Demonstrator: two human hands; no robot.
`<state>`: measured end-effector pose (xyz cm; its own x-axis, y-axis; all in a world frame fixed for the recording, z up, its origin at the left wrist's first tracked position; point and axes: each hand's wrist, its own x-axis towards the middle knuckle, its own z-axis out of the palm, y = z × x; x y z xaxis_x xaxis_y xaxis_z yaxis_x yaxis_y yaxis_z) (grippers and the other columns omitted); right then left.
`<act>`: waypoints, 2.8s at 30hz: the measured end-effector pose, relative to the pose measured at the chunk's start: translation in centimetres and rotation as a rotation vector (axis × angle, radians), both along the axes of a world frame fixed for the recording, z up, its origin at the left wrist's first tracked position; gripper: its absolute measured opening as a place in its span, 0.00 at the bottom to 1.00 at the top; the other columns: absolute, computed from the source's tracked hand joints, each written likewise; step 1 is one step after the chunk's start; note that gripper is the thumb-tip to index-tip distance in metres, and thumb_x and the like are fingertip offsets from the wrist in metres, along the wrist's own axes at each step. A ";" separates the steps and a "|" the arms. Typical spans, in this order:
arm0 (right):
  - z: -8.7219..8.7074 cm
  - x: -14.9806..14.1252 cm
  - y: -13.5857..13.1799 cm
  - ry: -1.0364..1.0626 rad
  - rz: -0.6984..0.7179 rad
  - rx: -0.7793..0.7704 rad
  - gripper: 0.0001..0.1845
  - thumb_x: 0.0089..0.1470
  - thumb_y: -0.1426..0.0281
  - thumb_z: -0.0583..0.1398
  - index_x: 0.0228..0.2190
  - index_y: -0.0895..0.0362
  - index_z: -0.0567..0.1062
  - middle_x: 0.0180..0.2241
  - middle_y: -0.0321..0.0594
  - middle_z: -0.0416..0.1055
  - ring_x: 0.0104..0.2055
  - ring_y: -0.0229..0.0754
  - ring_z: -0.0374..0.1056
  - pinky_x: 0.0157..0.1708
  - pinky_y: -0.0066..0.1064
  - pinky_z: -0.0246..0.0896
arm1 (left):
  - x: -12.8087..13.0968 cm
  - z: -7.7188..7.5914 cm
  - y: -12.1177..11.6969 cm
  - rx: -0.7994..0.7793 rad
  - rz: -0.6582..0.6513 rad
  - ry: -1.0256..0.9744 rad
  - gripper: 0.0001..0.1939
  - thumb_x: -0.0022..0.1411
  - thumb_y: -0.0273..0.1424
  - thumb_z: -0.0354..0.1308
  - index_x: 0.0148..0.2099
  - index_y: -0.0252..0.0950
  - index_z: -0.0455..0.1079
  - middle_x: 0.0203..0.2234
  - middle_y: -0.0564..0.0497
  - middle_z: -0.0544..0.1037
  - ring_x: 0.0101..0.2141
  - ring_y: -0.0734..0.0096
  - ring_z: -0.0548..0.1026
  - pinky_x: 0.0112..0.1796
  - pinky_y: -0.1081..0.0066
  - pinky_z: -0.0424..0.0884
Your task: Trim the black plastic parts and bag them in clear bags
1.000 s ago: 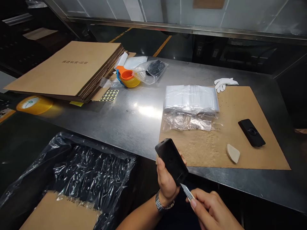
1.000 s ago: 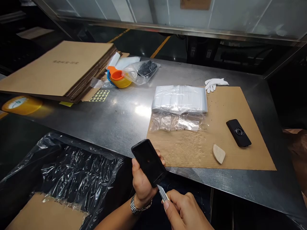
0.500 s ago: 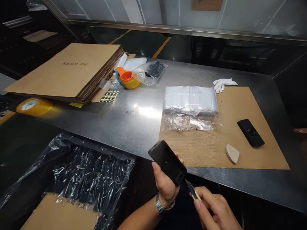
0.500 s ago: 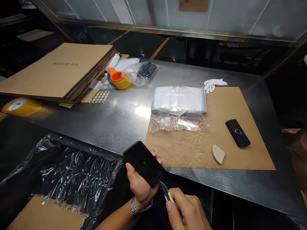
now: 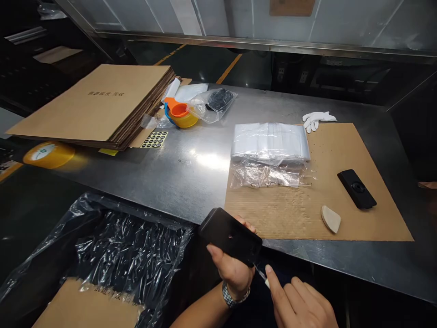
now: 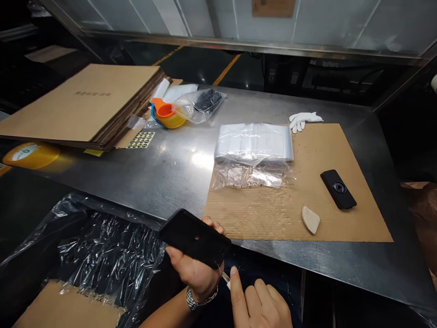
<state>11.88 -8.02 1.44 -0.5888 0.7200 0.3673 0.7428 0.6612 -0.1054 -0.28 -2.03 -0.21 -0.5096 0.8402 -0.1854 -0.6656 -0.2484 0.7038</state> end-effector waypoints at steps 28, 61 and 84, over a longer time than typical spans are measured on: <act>-0.2 1.9 1.5 0.026 -0.056 -0.059 0.19 0.56 0.80 0.46 0.45 0.66 0.70 0.19 0.36 0.61 0.21 0.36 0.59 0.21 0.29 0.53 | -0.4 0.4 -0.2 -0.444 -0.195 -0.107 0.29 0.56 0.53 0.47 0.32 0.30 0.72 0.21 0.48 0.74 0.22 0.71 0.72 0.24 0.74 0.68; 0.1 1.1 0.1 0.118 -0.121 -1.054 0.18 0.63 0.63 0.35 0.27 0.53 0.57 0.17 0.29 0.50 0.15 0.36 0.51 0.16 0.26 0.43 | -0.2 -0.2 -1.2 -0.053 -0.243 0.140 0.25 0.55 0.52 0.49 0.39 0.35 0.70 0.29 0.47 0.72 0.26 0.67 0.70 0.27 0.69 0.68; -0.1 1.7 0.4 1.110 -0.109 -1.699 0.22 0.57 0.50 0.48 0.33 0.58 0.62 0.20 0.36 0.68 0.19 0.32 0.61 0.23 0.24 0.56 | -0.1 0.2 0.2 -0.406 -0.378 -0.298 0.27 0.60 0.48 0.43 0.32 0.29 0.71 0.23 0.48 0.72 0.21 0.73 0.70 0.22 0.74 0.67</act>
